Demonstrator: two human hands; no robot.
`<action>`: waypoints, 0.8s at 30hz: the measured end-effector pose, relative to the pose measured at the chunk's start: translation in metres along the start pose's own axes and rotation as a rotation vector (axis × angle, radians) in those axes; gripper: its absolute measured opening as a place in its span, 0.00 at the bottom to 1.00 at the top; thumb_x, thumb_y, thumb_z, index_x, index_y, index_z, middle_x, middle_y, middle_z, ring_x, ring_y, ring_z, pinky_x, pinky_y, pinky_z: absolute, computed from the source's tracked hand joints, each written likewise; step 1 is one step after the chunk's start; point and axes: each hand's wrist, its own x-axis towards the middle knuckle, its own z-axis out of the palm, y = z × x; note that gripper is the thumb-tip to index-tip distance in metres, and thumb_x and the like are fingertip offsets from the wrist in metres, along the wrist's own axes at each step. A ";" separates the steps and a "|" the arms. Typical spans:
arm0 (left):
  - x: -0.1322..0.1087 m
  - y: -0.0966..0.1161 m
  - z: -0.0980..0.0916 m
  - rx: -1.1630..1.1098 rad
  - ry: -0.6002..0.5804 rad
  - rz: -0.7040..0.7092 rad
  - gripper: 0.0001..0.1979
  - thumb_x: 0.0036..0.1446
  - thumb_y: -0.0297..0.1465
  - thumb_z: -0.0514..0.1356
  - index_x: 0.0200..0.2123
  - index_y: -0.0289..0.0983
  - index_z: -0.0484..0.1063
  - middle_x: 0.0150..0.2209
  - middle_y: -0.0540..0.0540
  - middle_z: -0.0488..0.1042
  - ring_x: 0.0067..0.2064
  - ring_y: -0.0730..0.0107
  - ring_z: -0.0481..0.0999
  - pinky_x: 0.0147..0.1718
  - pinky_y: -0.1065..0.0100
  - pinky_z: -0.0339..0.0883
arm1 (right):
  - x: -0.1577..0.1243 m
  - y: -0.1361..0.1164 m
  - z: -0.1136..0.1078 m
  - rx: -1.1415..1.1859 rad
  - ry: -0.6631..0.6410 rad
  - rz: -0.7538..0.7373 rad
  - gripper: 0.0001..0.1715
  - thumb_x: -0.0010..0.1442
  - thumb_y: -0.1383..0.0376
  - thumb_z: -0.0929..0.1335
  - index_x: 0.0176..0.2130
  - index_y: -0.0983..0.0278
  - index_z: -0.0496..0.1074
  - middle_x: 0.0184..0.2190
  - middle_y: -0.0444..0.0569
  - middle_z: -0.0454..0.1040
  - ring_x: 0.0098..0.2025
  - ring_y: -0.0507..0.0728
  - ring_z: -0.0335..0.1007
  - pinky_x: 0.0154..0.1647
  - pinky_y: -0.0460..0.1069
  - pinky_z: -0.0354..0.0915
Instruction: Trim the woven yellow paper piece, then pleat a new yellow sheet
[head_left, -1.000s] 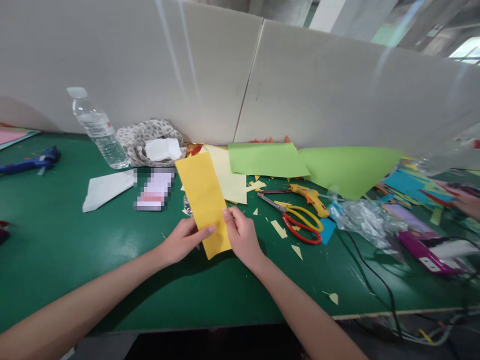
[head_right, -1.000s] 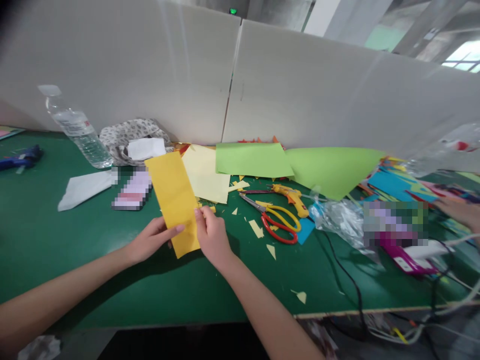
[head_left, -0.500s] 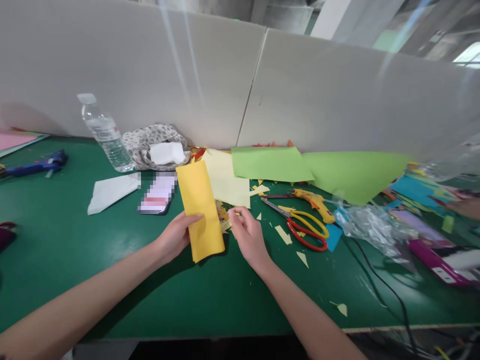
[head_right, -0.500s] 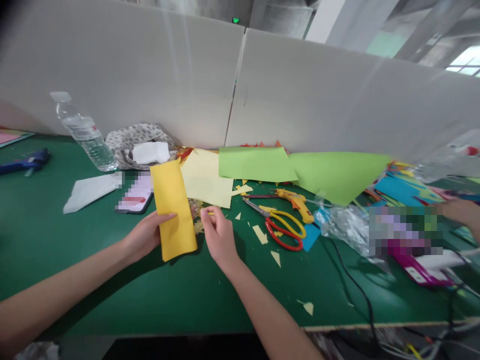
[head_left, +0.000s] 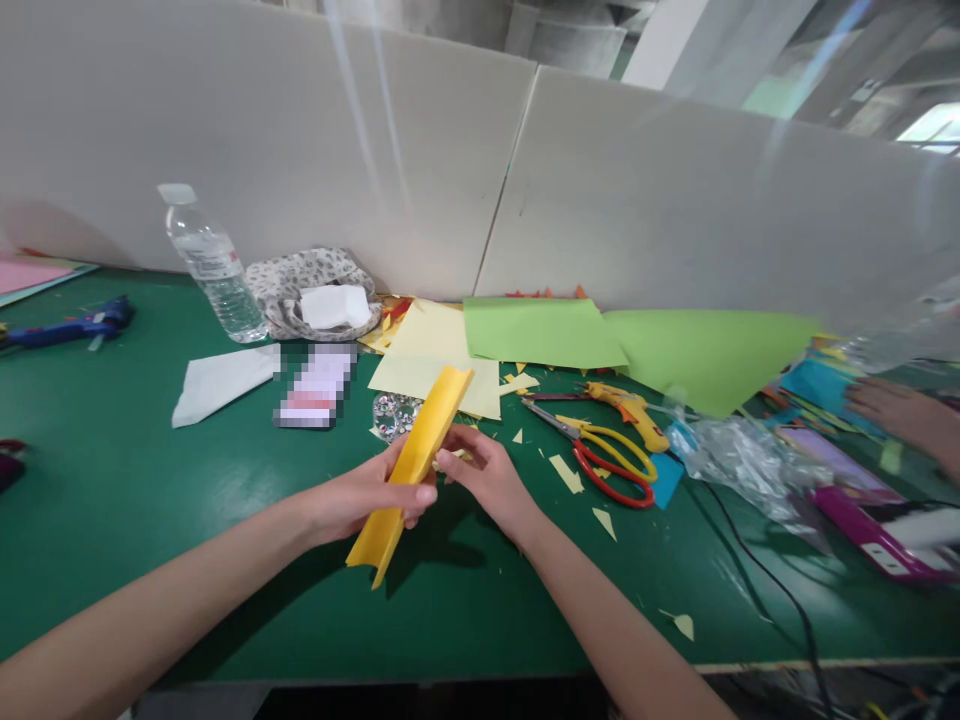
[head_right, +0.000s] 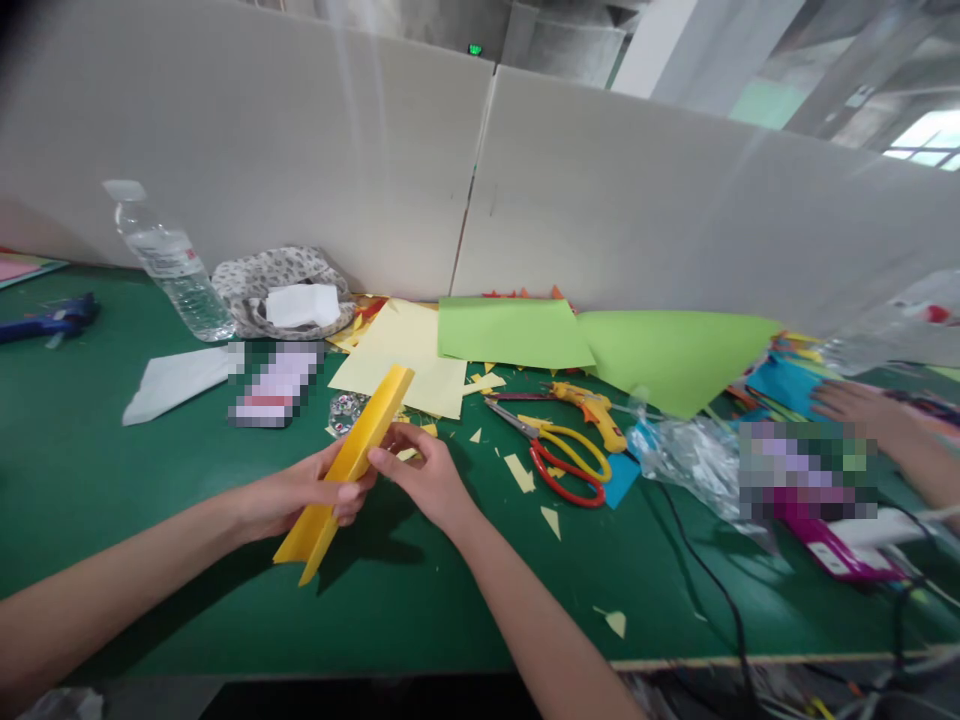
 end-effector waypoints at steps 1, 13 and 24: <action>-0.001 0.000 0.001 0.042 0.013 -0.010 0.27 0.45 0.28 0.66 0.47 0.41 0.59 0.29 0.54 0.62 0.26 0.80 0.64 0.26 0.73 0.59 | 0.000 -0.001 0.000 0.006 -0.019 -0.009 0.21 0.49 0.55 0.70 0.41 0.64 0.70 0.36 0.48 0.70 0.39 0.55 0.68 0.33 0.47 0.66; 0.005 -0.011 0.008 0.145 -0.024 -0.083 0.19 0.55 0.35 0.59 0.49 0.35 0.61 0.48 0.37 0.69 0.36 0.69 0.74 0.33 0.67 0.68 | 0.001 -0.010 0.004 0.230 0.396 0.030 0.19 0.41 0.59 0.74 0.30 0.65 0.68 0.26 0.43 0.72 0.27 0.51 0.67 0.29 0.47 0.64; 0.007 -0.013 0.002 0.204 0.010 0.041 0.14 0.58 0.34 0.56 0.46 0.35 0.62 0.42 0.39 0.73 0.25 0.77 0.71 0.21 0.74 0.60 | -0.001 -0.012 0.003 0.267 0.190 0.053 0.21 0.37 0.63 0.76 0.33 0.64 0.71 0.30 0.45 0.74 0.33 0.54 0.71 0.37 0.49 0.68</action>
